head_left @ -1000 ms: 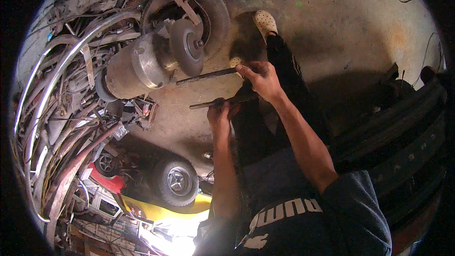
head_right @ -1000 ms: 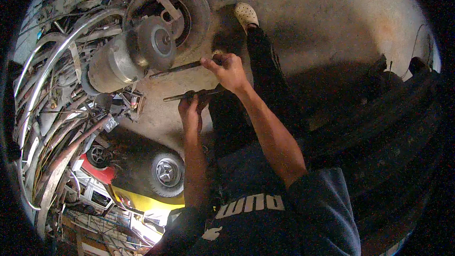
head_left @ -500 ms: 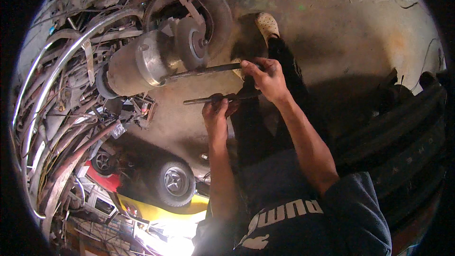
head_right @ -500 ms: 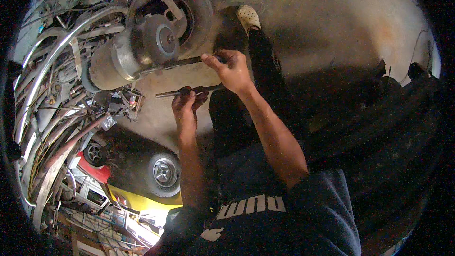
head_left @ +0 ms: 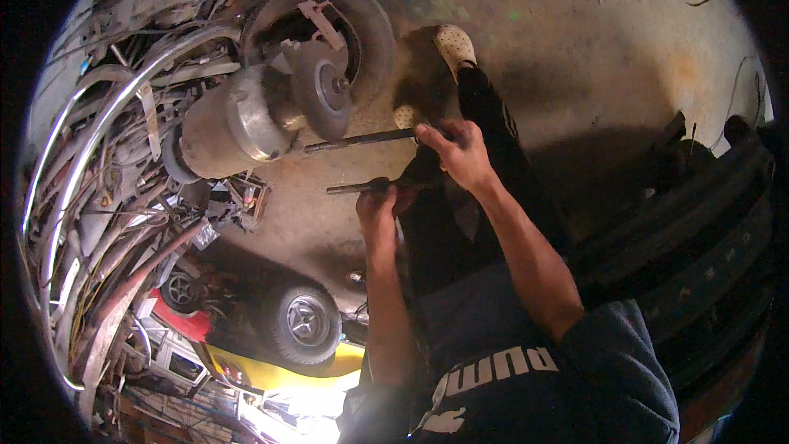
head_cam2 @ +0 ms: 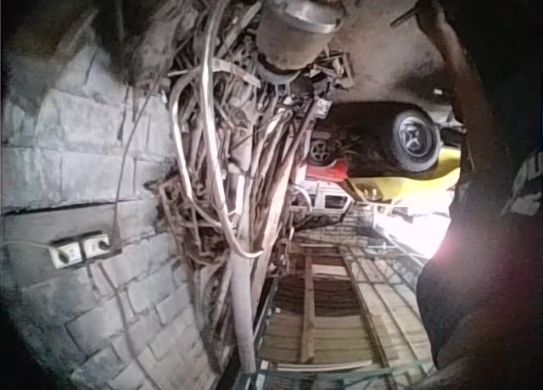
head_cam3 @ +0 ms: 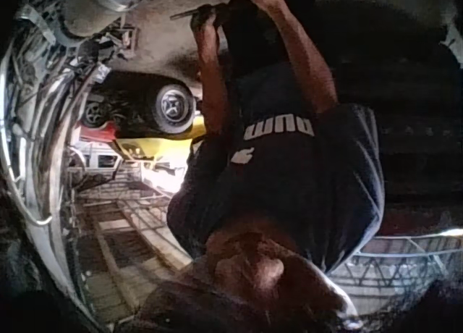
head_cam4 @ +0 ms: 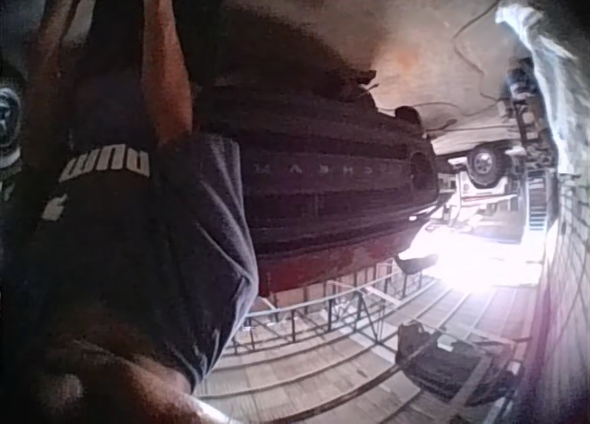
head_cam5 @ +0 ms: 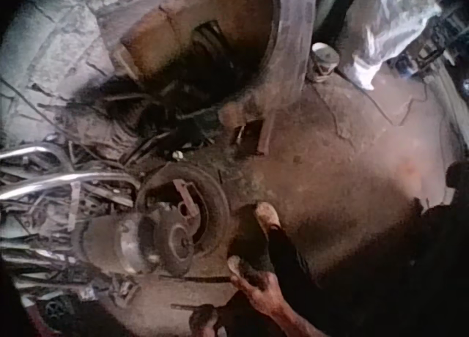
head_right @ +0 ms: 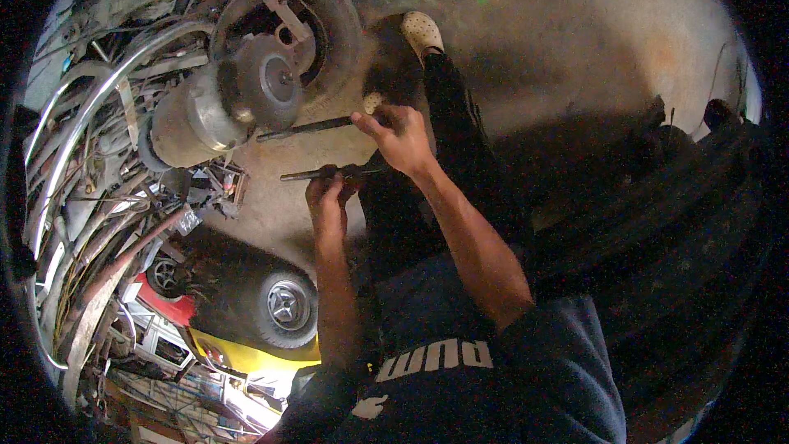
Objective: The person holds two metal rods and repeatedly presses them against a rotating grinding wheel to smooth or sharpen their edges. The person adjusts the rods' orientation and position during the process.
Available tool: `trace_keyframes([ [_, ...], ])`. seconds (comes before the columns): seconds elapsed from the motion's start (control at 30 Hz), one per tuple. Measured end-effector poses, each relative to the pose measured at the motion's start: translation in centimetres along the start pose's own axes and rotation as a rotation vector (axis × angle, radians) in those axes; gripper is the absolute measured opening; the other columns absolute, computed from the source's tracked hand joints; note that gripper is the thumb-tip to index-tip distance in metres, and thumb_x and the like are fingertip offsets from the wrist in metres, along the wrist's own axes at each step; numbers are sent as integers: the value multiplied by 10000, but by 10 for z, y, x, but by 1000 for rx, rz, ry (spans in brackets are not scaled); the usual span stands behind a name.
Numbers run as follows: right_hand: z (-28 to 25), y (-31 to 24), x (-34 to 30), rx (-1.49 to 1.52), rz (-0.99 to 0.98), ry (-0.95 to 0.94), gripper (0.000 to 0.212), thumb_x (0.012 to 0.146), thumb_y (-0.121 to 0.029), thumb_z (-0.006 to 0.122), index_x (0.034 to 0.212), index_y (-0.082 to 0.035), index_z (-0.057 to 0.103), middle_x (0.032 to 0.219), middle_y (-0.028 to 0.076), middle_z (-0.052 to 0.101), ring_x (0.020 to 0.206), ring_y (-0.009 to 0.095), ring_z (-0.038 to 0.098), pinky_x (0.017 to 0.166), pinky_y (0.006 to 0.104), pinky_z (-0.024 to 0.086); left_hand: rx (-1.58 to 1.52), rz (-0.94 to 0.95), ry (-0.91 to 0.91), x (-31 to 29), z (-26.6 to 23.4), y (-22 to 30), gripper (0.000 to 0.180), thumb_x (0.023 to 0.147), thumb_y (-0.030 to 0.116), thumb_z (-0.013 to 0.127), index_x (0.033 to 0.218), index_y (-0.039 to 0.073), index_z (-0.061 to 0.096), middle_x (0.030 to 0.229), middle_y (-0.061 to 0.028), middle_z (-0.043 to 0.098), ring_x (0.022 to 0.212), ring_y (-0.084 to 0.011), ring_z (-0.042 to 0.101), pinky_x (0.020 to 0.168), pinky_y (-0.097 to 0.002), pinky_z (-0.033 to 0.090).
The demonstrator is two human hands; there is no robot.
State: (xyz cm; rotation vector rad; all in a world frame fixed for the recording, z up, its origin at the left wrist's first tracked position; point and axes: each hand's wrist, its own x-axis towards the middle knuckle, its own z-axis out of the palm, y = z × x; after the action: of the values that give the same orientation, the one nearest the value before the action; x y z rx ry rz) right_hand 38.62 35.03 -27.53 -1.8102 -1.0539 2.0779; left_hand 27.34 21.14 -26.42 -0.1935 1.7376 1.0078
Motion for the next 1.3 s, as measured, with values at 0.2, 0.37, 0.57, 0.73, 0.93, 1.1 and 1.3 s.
trace_keyframes([
  [0.2,-3,-12,3,119,-83,-24,338,764,-319,638,727,17,622,524,-5,495,431,47,408,383,218,308,-89,20,-25,0,12,13,234,798,37,540,993,-69,466,874,-138,562,770,-255,613,686,-330,537],
  [0.37,-4,-19,3,70,-122,-19,324,765,-308,632,719,13,620,515,-5,484,444,54,434,389,222,327,-28,35,-74,5,6,10,185,815,53,525,982,-15,483,934,-175,584,835,-264,600,702,-361,521],
  [0.57,-1,-11,-4,64,-7,13,357,774,-324,627,681,19,589,504,-6,460,439,58,431,397,231,337,85,27,-29,7,-3,-7,170,808,46,531,963,-8,486,908,-155,584,820,-259,599,721,-364,521],
  [0.73,-10,-14,-3,92,-46,7,317,782,-305,628,651,-26,556,504,-38,423,433,43,376,400,213,303,72,86,-61,4,1,3,173,799,43,546,957,-3,495,887,-126,585,793,-254,601,708,-360,519],
  [0.93,-18,-20,2,96,-4,26,310,784,-317,624,664,-38,561,501,-48,402,436,33,347,398,214,270,17,133,-54,10,7,2,165,794,53,575,939,-3,520,883,-115,589,793,-223,590,691,-335,515],
  [1.1,-18,-8,-2,21,10,15,336,772,-316,630,716,13,591,552,-7,487,483,56,403,433,235,328,134,-2,-24,2,1,-15,338,768,189,635,1015,-5,511,908,-107,545,808,-194,531,755,-302,429],
  [1.3,-25,-4,4,39,-32,33,354,764,-296,638,757,57,608,586,19,529,545,77,439,482,253,362,144,85,-46,3,5,-18,293,781,178,617,995,2,524,934,-102,540,855,-192,536,775,-288,427],
])
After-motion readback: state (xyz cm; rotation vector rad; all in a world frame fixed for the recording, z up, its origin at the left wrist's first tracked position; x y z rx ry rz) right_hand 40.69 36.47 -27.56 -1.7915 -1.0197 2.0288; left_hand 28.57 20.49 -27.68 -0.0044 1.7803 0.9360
